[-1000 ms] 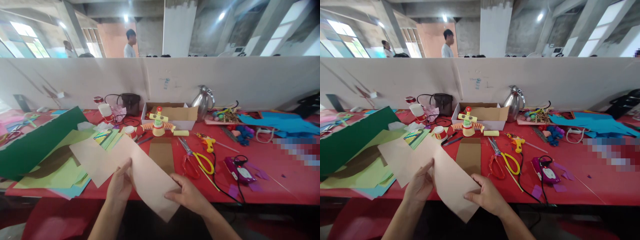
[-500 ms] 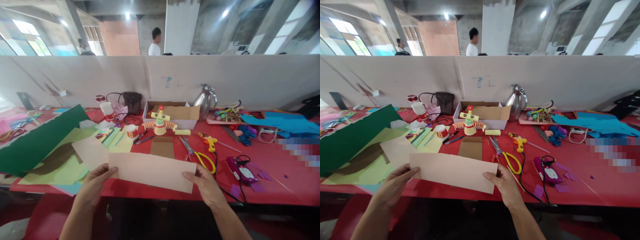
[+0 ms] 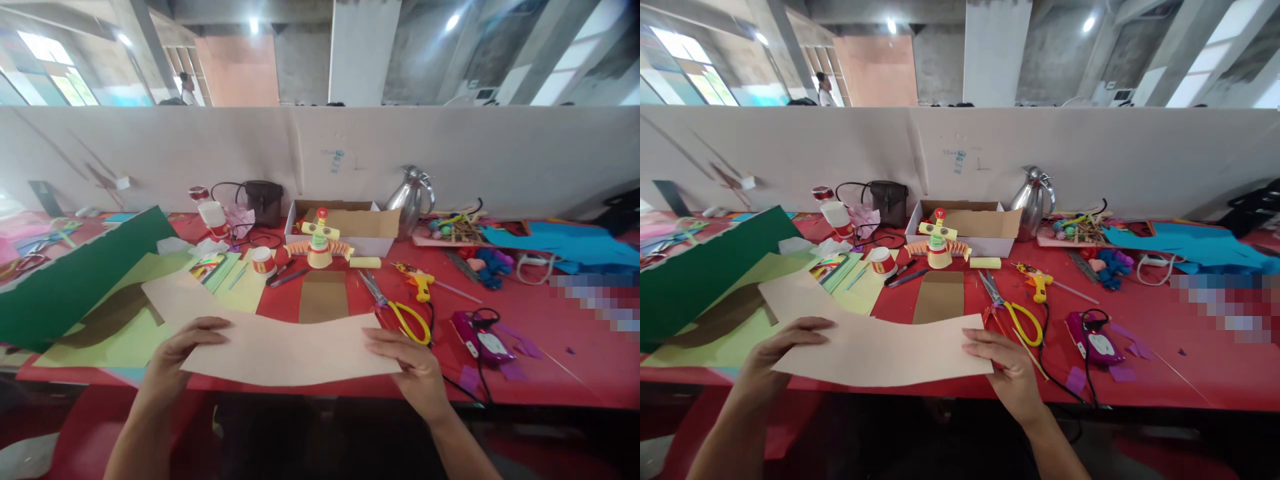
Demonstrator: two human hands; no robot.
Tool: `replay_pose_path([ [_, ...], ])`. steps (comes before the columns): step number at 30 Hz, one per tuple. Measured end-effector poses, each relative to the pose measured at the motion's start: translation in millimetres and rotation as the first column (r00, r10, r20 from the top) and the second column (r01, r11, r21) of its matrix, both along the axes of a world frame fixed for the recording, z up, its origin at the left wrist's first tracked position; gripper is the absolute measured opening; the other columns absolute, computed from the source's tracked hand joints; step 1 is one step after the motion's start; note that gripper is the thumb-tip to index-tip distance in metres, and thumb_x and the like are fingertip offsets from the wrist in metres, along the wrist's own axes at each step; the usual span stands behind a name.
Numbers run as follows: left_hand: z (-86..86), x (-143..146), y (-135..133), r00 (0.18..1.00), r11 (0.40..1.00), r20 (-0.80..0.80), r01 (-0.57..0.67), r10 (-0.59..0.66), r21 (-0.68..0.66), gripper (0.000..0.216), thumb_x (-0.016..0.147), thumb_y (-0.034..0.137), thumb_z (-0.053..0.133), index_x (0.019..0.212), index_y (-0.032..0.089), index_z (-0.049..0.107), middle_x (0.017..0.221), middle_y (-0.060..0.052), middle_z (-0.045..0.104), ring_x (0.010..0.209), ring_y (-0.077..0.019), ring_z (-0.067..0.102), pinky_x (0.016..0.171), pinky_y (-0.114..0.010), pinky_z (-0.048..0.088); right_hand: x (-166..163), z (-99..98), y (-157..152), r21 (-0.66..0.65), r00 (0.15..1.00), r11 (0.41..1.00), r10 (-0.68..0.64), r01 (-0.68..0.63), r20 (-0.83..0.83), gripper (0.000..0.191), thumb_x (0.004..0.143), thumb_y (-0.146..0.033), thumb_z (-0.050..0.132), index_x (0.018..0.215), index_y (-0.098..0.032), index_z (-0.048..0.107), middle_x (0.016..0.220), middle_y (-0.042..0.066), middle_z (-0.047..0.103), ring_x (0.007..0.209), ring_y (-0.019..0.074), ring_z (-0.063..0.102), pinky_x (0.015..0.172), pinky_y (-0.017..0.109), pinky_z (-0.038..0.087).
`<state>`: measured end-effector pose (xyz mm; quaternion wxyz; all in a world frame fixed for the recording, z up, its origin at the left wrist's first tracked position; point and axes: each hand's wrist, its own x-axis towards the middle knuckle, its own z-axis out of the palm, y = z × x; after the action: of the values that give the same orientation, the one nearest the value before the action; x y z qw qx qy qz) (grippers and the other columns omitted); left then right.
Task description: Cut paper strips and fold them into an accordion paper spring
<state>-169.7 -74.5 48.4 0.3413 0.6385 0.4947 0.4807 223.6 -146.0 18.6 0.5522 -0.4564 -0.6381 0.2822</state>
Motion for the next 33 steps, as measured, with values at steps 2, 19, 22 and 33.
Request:
replay_pose_path([
  [2,0.5,-5,-2,0.999,0.999,-0.043,0.004,-0.002,0.051,0.020,0.055,0.041,0.082,0.067,0.026,0.078,0.098,-0.014,0.071,0.091,-0.0323,0.064,0.075,-0.036,0.053,2,2.4,-3,0.073,0.999,0.997,0.005,-0.008,0.036,0.023,0.078,-0.022,0.072,0.097,-0.034,0.076,0.109,0.007,0.073,0.098,0.0262,0.069,0.084,0.041,0.058],
  [19,-12.0,38,-7,0.871,0.972,0.460,-0.226,0.171,0.067,0.014,0.061,0.018,0.079,0.072,0.020,0.072,0.097,-0.004,0.069,0.092,-0.0202,0.063,0.076,-0.027,0.052,-21,-2.9,-3,-0.080,0.916,0.947,-0.321,0.310,-0.241,0.008,0.076,-0.026,0.075,0.083,-0.024,0.072,0.087,0.003,0.070,0.081,0.0202,0.065,0.078,0.035,0.053],
  [22,-13.8,45,-5,0.818,0.967,0.544,-0.250,0.185,0.047,0.018,0.058,0.014,0.080,0.065,0.018,0.064,0.098,-0.001,0.066,0.089,-0.0148,0.061,0.074,-0.022,0.051,-27,0.6,2,-0.141,0.871,0.936,-0.352,0.323,-0.343,0.015,0.076,-0.028,0.075,0.087,-0.022,0.068,0.083,0.002,0.066,0.077,0.0179,0.063,0.074,0.032,0.052],
  [33,-7.7,57,-2,0.668,0.968,0.705,-0.219,0.237,-0.118,0.026,0.058,0.011,0.082,0.075,0.020,0.064,0.073,0.005,0.066,0.073,-0.0079,0.062,0.077,-0.019,0.052,-22,-8.1,11,-0.241,0.796,0.908,-0.417,0.342,-0.440,0.024,0.068,-0.032,0.081,0.078,-0.019,0.065,0.080,0.001,0.061,0.071,0.0158,0.058,0.069,0.032,0.050],
])
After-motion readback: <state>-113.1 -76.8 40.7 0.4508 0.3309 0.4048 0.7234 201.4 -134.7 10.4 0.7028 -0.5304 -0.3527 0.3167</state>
